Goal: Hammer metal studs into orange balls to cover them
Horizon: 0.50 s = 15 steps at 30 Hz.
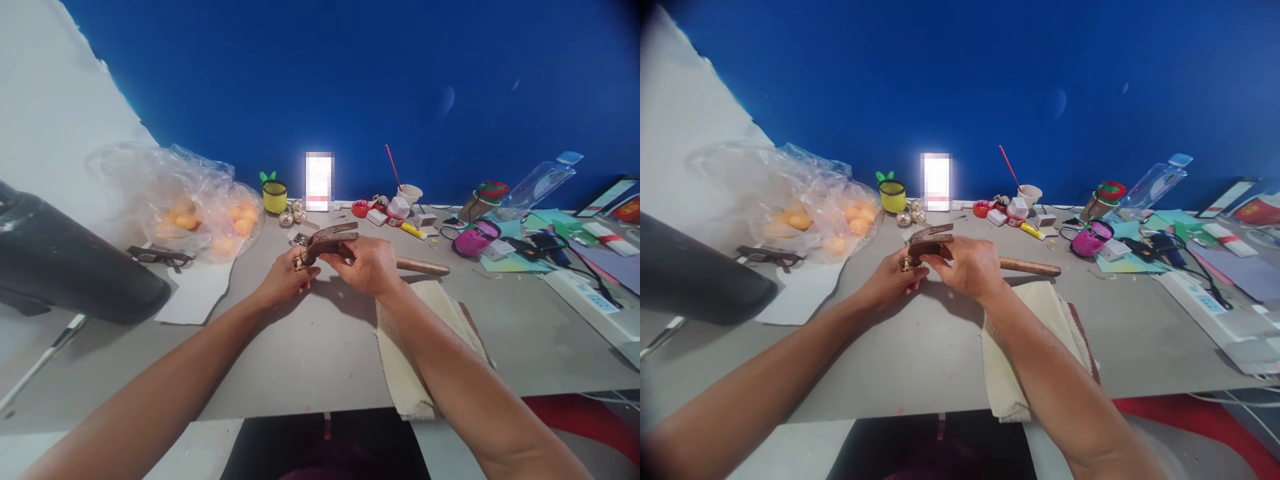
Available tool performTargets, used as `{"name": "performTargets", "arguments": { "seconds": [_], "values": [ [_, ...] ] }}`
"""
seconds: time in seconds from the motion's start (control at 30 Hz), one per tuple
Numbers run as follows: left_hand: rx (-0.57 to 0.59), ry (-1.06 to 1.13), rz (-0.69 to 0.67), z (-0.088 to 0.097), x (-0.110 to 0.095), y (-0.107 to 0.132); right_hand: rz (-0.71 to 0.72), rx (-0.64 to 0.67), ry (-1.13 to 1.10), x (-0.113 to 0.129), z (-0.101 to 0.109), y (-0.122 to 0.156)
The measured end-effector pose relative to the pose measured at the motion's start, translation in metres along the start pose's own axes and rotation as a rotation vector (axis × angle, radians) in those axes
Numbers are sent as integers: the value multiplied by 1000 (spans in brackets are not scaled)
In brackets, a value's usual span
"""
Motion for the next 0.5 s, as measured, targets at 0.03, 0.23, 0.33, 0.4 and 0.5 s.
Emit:
{"name": "performTargets", "arguments": {
  "seconds": [0.03,0.23,0.33,0.4,0.5],
  "values": [
    [-1,2,0,0,0,0,0,-2,-2,0,0,0],
    [18,9,0,0,-2,0,14,37,-12,1,-2,0],
    [35,-10,3,0,-3,0,9,18,-9,1,-2,0],
    [35,-9,3,1,-2,0,-2,35,-10,0,-2,-1],
    [44,-16,-6,1,0,0,0,32,-2,0,-1,-1]
  ]
}}
Point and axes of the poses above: each hand's wrist, its own y-axis away from the middle knuckle, its own z-axis out of the back of the hand, x = y × z, the point moved 1 cm from there along -y, towards the middle knuckle, and after that the axes turned 10 degrees about x, right-handed, at the moved point
